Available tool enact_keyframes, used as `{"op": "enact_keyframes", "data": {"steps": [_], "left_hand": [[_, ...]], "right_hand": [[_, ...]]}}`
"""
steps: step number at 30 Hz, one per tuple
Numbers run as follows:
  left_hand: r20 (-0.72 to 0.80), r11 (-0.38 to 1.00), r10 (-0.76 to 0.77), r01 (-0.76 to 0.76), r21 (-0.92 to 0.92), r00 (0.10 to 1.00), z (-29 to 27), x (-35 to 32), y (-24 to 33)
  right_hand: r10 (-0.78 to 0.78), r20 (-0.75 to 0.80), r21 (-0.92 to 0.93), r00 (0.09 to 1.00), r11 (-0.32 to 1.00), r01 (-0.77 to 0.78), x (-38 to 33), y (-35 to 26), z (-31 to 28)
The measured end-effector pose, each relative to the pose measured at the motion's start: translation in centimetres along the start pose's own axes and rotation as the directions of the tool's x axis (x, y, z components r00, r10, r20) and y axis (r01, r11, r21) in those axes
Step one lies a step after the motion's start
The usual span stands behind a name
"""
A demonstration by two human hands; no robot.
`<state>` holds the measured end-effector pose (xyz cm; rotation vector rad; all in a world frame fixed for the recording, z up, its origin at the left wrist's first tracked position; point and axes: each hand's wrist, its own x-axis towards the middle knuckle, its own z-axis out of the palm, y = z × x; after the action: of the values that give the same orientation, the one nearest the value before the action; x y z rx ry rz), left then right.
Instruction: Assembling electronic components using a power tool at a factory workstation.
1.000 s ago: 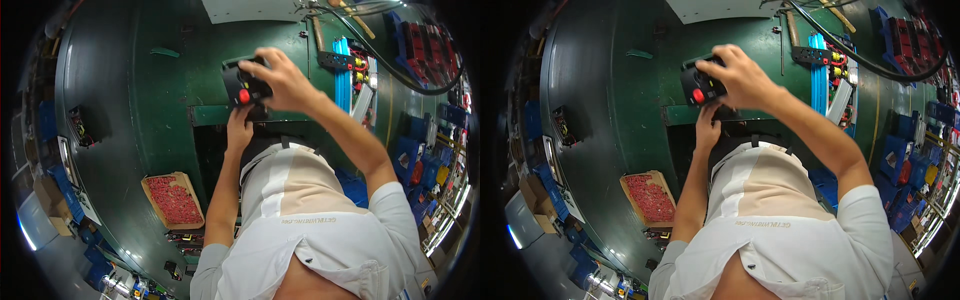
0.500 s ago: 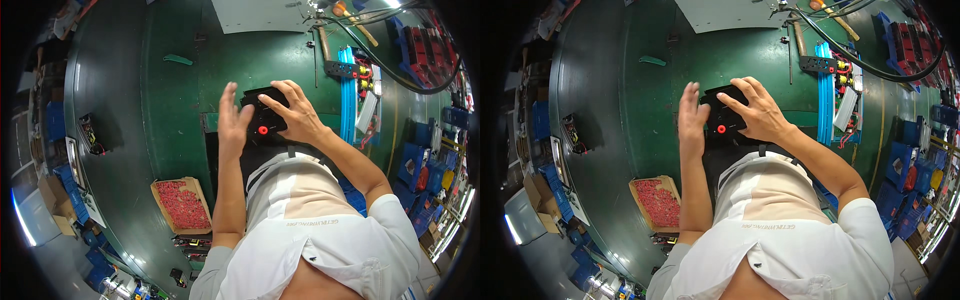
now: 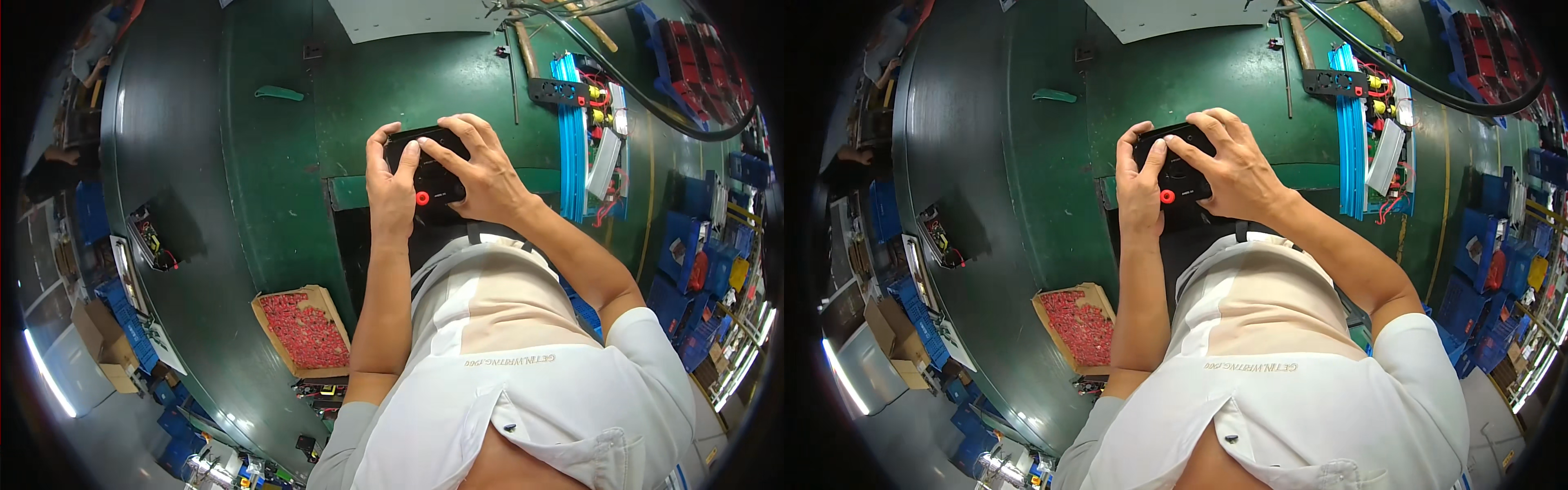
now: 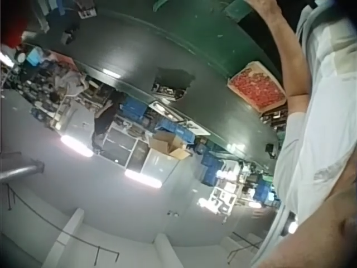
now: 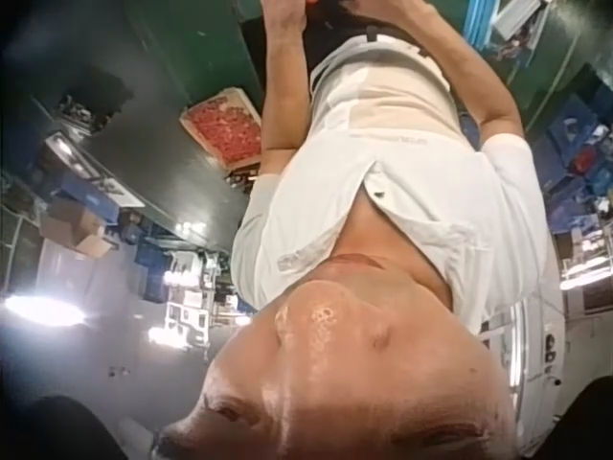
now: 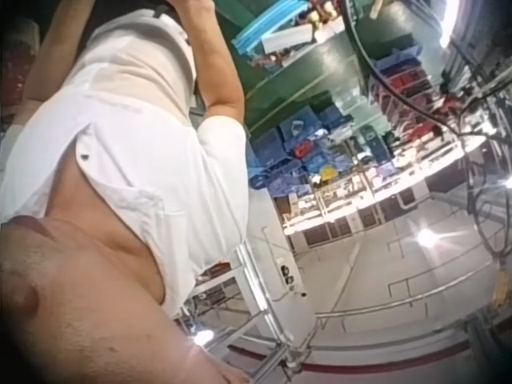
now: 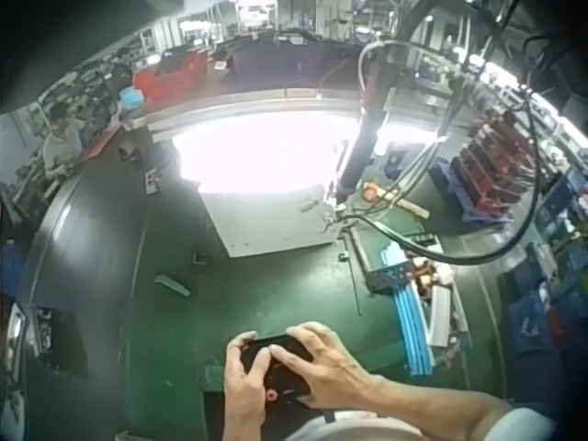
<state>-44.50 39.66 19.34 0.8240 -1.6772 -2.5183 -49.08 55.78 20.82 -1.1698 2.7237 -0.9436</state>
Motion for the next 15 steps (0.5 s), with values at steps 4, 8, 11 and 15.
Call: {"op": "enact_keyframes", "data": {"steps": [4,8,11,15], "left_hand": [[-0.019,1.0,0.013,-0.013,0.02,1.0,0.2,0.4,-0.2],[-0.047,1.0,0.0,0.001,0.016,0.999,0.4,0.9,0.0],[-0.066,0.999,-0.027,0.029,0.017,0.997,0.8,0.8,0.6],[-0.049,1.0,0.019,-0.018,0.022,0.999,0.5,1.3,0.1]], "right_hand": [[0.024,-0.013,0.036,1.0,0.999,-0.024,-0.5,0.1,0.4],[0.012,-0.045,0.099,0.999,0.995,-0.008,-0.1,0.3,0.3],[0.011,-0.03,0.072,1.0,0.997,-0.009,0.1,0.3,0.3],[0.022,-0.037,0.048,0.999,0.999,-0.02,0.4,0.3,0.3]]}}
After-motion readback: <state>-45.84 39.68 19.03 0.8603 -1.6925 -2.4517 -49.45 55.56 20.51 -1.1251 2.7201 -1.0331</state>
